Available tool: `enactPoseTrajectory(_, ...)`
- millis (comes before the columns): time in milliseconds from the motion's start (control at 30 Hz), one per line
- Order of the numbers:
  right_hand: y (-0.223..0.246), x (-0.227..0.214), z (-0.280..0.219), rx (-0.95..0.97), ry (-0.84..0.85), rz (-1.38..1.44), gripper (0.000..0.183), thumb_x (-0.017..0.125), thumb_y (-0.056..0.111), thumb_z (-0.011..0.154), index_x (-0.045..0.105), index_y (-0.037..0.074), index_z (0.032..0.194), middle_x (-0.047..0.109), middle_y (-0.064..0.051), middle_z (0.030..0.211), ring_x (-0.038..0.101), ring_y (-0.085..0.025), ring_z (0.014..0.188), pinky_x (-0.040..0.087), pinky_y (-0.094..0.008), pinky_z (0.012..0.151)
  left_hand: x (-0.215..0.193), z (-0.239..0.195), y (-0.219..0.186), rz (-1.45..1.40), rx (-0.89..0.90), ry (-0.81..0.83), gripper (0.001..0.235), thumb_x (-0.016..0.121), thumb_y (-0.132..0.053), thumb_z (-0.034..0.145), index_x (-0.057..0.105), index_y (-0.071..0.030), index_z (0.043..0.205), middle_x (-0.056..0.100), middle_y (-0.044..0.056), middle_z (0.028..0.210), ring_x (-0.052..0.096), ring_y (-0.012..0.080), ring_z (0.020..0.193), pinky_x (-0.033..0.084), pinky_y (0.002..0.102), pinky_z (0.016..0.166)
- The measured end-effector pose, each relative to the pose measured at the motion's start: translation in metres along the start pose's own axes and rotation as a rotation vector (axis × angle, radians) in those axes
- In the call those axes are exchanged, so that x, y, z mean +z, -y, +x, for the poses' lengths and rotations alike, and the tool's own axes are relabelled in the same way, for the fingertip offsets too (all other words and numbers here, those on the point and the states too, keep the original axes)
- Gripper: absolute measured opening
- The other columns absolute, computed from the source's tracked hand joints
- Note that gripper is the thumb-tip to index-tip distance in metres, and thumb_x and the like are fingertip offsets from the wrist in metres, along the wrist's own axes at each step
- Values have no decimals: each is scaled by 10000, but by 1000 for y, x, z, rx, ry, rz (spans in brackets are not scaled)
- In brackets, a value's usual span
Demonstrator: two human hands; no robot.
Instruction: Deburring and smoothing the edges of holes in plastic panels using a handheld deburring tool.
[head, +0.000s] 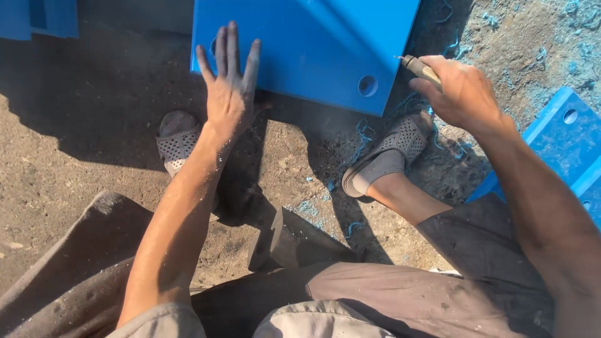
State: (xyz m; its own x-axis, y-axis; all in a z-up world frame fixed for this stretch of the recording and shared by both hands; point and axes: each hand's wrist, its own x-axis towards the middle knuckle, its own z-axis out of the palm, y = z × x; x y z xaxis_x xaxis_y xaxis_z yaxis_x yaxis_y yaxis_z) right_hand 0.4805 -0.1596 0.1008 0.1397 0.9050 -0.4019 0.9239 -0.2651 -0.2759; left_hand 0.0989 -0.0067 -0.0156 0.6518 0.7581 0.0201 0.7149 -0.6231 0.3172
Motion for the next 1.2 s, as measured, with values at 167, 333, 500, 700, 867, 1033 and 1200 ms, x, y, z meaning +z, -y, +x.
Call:
enactPoseTrajectory(167, 50, -39, 20, -130, 330, -580, 344, 684, 394, 1029, 662, 179, 1297, 726, -101, 1016, 740, -310, 850, 573, -440, 681, 30, 24, -24, -109, -111, 366, 1162, 846, -315, 724, 147, -147, 1637, 51, 301, 1666, 61, 478, 1566, 29, 768, 1190)
enactPoseTrajectory(333, 71, -9, 58, -614, 245, -1062, 368, 598, 398, 966, 664, 421, 1327, 710, 54, 1124, 738, -148, 919, 592, -304, 621, 74, 18, -7, 123, 20, -13, 973, 637, -15, 956, 139, -260, 1755, 192, 227, 1728, 171, 488, 1561, 107, 804, 1125)
enactPoseTrajectory(500, 84, 6, 89, -645, 317, -1169, 259, 560, 332, 1065, 715, 389, 1264, 721, 14, 1054, 746, -123, 804, 582, -287, 600, 77, 15, -3, 96, 16, 0, 950, 651, -1, 953, 163, -276, 1721, 311, 177, 1691, 298, 448, 1525, 191, 786, 1116)
enactPoseTrajectory(700, 42, -17, 84, -440, 322, -965, 326, 582, 516, 1072, 750, 281, 1224, 698, -47, 821, 708, -220, 691, 544, -369, 570, 37, 13, 5, 3, 98, 3, 957, 799, -340, 842, 302, -207, 1649, 390, 185, 1590, 378, 441, 1422, 238, 748, 1076)
enactPoseTrajectory(867, 20, 3, 25, -213, 272, -689, 281, 633, 410, 1075, 719, 185, 1219, 675, -127, 830, 678, -325, 679, 530, -464, 547, 37, -4, 26, -372, 46, 46, 1019, 930, -493, 801, 396, -132, 1590, 483, 168, 1458, 462, 417, 1363, 353, 606, 1160)
enactPoseTrajectory(1033, 69, 34, -7, -71, 237, -549, 275, 663, 239, 1009, 680, 81, 1234, 675, -211, 809, 683, -405, 677, 547, -530, 604, 64, -16, 16, -239, 51, -224, 1019, 938, -394, 724, 446, -91, 1565, 448, 233, 1419, 418, 458, 1336, 367, 576, 1145)
enactPoseTrajectory(1200, 101, 33, 38, -100, 247, -543, 244, 685, 179, 982, 755, 111, 1206, 726, -209, 871, 725, -385, 727, 581, -510, 663, 69, -16, 22, -244, 68, -280, 979, 982, -369, 696, 488, -127, 1506, 477, 192, 1463, 448, 446, 1311, 375, 571, 1092)
